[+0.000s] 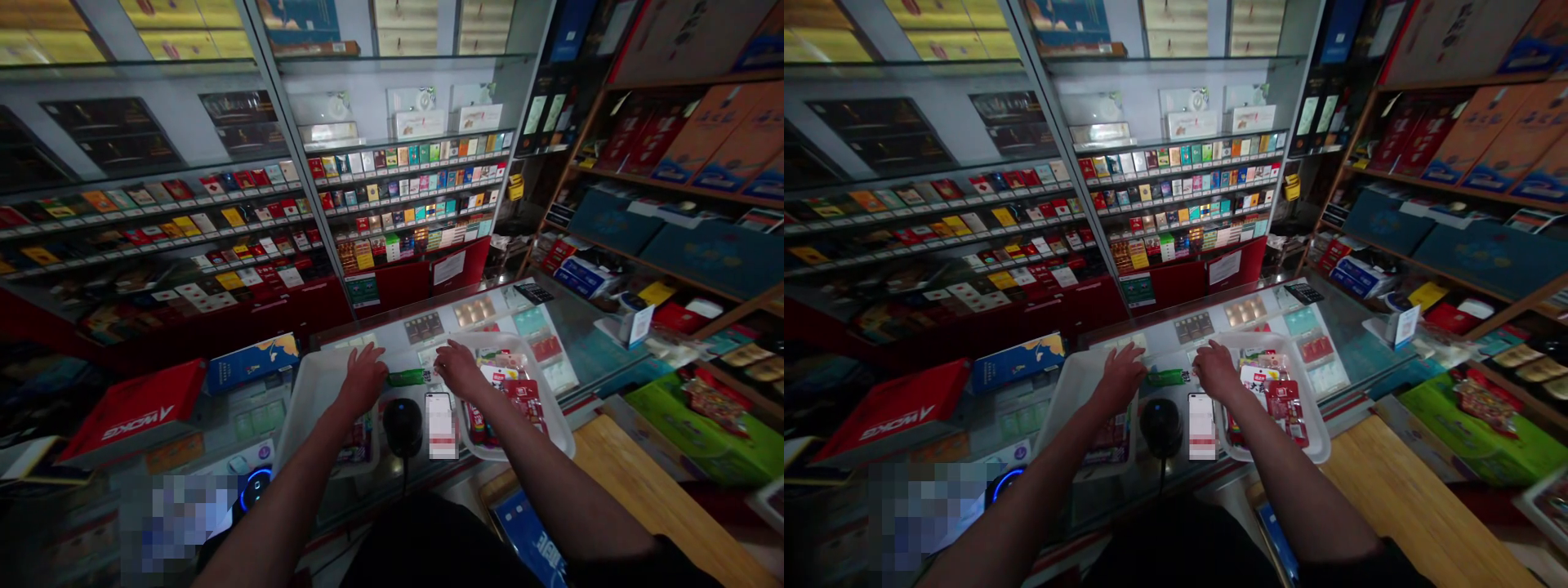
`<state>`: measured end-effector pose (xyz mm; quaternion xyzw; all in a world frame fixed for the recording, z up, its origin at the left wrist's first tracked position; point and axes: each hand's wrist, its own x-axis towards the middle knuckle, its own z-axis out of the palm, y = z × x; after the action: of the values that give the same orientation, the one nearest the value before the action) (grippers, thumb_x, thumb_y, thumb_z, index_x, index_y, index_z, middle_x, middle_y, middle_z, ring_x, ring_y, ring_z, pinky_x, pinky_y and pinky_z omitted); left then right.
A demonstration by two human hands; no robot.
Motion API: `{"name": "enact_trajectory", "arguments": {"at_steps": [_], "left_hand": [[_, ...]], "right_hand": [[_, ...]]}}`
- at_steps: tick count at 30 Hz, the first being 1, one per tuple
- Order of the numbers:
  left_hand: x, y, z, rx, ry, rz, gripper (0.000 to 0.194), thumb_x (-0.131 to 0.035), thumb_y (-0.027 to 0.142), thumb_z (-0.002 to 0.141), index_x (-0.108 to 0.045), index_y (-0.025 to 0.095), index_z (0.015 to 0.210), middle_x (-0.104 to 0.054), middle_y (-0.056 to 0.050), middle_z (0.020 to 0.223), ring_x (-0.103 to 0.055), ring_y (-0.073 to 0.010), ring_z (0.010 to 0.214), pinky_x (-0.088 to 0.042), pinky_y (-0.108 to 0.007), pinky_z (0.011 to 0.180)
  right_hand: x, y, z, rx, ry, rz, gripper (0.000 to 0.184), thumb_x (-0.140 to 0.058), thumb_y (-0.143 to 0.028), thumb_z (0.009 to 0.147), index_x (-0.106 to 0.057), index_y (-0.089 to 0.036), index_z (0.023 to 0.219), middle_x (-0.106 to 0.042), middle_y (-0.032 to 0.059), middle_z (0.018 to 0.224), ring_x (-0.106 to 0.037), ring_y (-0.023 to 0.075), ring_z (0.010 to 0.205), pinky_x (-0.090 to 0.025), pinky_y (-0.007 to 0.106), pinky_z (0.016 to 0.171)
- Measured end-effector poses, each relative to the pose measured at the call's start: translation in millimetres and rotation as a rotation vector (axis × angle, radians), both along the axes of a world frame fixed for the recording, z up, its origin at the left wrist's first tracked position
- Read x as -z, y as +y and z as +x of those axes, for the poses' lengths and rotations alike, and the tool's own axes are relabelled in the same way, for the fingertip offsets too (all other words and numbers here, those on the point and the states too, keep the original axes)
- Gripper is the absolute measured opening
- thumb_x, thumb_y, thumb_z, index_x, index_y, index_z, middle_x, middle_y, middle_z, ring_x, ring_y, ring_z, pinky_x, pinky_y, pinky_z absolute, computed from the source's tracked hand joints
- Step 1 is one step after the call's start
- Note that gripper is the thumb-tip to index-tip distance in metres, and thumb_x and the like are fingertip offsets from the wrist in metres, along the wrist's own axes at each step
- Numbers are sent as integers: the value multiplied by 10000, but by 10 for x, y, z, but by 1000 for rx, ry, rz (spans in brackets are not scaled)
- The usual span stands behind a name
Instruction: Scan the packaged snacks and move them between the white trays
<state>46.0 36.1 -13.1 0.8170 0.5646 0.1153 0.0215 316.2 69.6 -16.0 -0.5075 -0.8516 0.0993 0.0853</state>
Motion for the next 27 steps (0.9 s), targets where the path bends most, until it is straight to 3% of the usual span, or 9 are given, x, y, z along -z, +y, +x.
{"name": "enact_trajectory", "arguments": {"at_steps": [7, 18, 24, 27], "left_hand": [[209, 97, 16, 26, -6, -69, 220, -531, 182, 928, -743, 229, 895, -572, -63, 1493, -365, -327, 1505, -211, -647, 1228], [300, 146, 24, 22, 55, -103, 233, -525, 220, 939, -752, 236, 889, -582, -67, 1470, -386, -329, 1485, -243, -653, 1206], [368, 114, -32, 36, 42, -139, 245, -562, 201, 908, -742, 245, 1068, -569, -97, 1481, -368, -335, 1495, -238, -655, 1211], [366, 95, -16, 34, 46, -128, 220, -540, 216, 933, -753, 244, 982, -595, -82, 1445, -383, -338, 1483, -247, -662, 1204]], "right_hand": [[157, 8, 42, 49, -66, -69, 251, -543, -258, 988, -780, -192, 1038, -682, 110, 1331, -494, 277, 1383, -245, 421, 1205], [258, 15, 22, 60, -88, -75, 280, -516, -248, 990, -779, -183, 1062, -681, 124, 1333, -496, 309, 1377, -264, 457, 1189], [323, 35, -6, 61, -88, -127, 256, -541, -240, 976, -786, -183, 1022, -722, 120, 1235, -482, 301, 1391, -252, 442, 1191], [351, 34, -4, 40, -81, -114, 255, -532, -218, 976, -777, -160, 1020, -722, 131, 1219, -512, 291, 1359, -239, 438, 1197]]}}
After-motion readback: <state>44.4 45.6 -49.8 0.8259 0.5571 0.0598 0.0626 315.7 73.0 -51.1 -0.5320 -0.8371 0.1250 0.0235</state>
